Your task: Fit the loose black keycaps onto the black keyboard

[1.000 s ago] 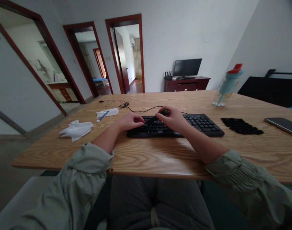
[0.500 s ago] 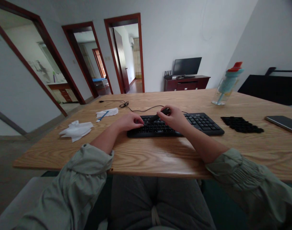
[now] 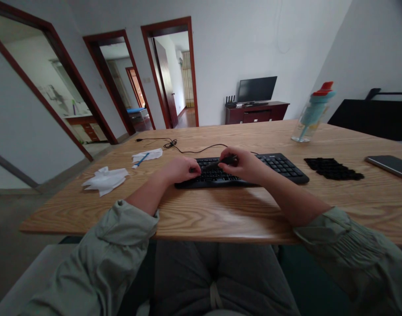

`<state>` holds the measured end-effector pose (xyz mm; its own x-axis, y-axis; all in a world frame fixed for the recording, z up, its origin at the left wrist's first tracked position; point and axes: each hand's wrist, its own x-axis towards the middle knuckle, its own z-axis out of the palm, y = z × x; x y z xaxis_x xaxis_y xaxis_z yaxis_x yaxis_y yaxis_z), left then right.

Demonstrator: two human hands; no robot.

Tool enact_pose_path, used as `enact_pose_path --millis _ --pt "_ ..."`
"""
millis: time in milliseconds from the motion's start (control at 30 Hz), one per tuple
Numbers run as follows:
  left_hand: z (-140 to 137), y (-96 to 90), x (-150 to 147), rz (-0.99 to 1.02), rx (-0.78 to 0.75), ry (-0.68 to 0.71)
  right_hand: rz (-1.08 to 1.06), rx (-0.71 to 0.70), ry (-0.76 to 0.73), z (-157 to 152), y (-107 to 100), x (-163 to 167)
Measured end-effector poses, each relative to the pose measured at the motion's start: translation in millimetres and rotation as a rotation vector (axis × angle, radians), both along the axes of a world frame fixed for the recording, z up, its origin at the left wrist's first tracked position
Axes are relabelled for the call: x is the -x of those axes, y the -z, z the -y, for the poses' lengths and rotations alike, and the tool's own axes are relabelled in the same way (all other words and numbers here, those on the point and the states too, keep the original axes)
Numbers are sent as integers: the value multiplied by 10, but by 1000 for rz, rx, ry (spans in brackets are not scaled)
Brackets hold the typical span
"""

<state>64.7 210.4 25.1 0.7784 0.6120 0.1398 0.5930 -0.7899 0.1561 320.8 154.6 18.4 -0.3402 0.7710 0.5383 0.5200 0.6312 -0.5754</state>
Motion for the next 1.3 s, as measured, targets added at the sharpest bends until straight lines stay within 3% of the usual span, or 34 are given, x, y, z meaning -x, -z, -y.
enact_pose_path --millis 133,233,367,500,767,933,1300 --pt "29 -8 -47 116 -110 -67 32 38 -13 -27 -57 -36" --pt "22 -48 -153 228 -122 -44 6 77 -28 -105 -107 -34" --pt "-26 -97 -356 101 -94 59 53 110 -84 -212 -197 -50" --pt "-53 -125 -448 31 -37 60 113 59 -87 -208 -245 -72" --pt "-84 -148 -261 -49 107 16 253 20 -10 33 -213 -24" --pt "-156 -75 -158 -66 77 6 317 -8 47 151 -191 2" --pt "-157 -52 -173 -63 77 -5 191 140 -8 -98 -106 -220"
